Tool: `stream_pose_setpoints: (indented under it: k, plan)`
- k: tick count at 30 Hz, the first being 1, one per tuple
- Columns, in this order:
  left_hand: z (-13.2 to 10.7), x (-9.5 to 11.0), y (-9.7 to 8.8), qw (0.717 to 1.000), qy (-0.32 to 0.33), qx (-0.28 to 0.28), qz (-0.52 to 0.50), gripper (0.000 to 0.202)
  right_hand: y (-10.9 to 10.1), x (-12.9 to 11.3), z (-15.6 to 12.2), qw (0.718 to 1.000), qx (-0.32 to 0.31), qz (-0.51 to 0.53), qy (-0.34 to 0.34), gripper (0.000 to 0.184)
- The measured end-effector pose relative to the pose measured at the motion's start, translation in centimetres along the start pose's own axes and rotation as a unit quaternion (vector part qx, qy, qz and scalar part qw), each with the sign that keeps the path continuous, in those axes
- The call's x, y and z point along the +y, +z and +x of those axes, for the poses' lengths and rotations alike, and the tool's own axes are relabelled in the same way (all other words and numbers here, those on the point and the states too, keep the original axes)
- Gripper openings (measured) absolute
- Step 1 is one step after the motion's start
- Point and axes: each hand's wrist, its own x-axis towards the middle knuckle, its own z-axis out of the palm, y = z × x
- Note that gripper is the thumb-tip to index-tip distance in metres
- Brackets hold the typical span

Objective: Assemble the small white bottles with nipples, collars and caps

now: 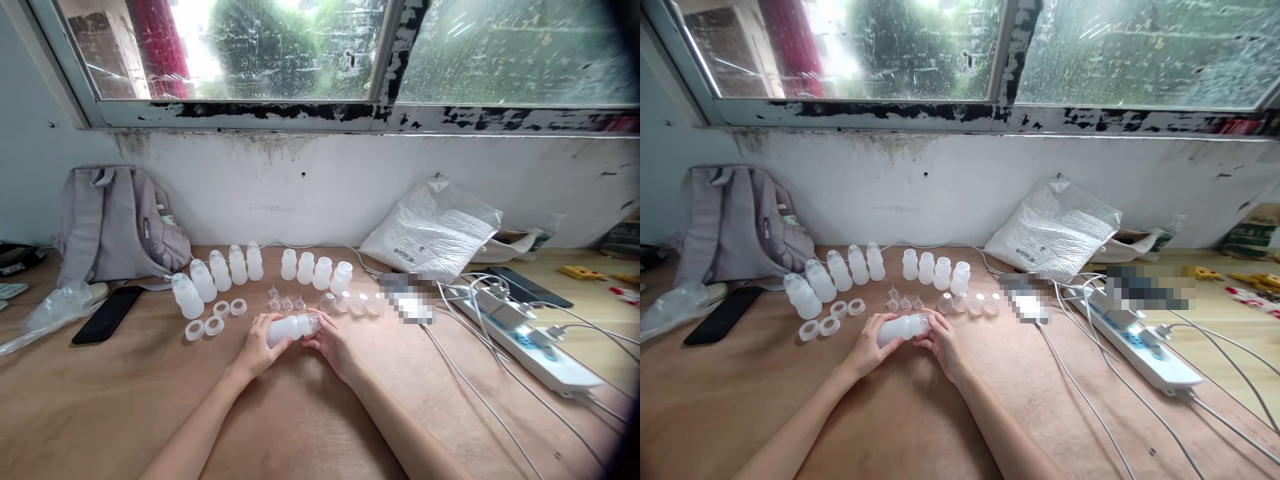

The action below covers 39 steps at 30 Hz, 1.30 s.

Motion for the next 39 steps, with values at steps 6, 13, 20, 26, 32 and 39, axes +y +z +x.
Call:
stream_pose_setpoints:
  k: [6,13,20,26,32,39]
  plan:
    - [-0.4,0.1,-0.5,0.994,0.026,-0.058,0.09,0.037,0.1,-1.4,-0.4,0.997,-0.046,0.062,-0.019,0.025]
    - [-0.5,0.4,0.7,0.993,0.031,-0.061,0.1,0.037,0.4,-2.2,-1.0,0.995,-0.09,0.027,0.012,0.035]
    - [-0.5,-0.3,1.6,0.989,0.024,-0.011,0.144,0.038,-0.4,-0.9,-0.1,0.999,-0.043,0.017,0.006,0.026]
    - [0.8,2.3,-0.4,0.994,0.052,0.06,0.069,0.057,-1.6,-0.8,0.8,0.999,0.031,0.022,-0.007,0.02]
    - [4.7,6.2,-4.3,0.993,0.076,-0.044,0.084,0.03,-1.8,-0.7,1.0,0.999,0.039,0.02,0.008,0.017]
    - [12.3,6.6,-9.0,0.987,0.045,-0.037,0.152,0.036,-2.3,-0.5,1.4,0.998,0.06,0.026,0.021,0.016]
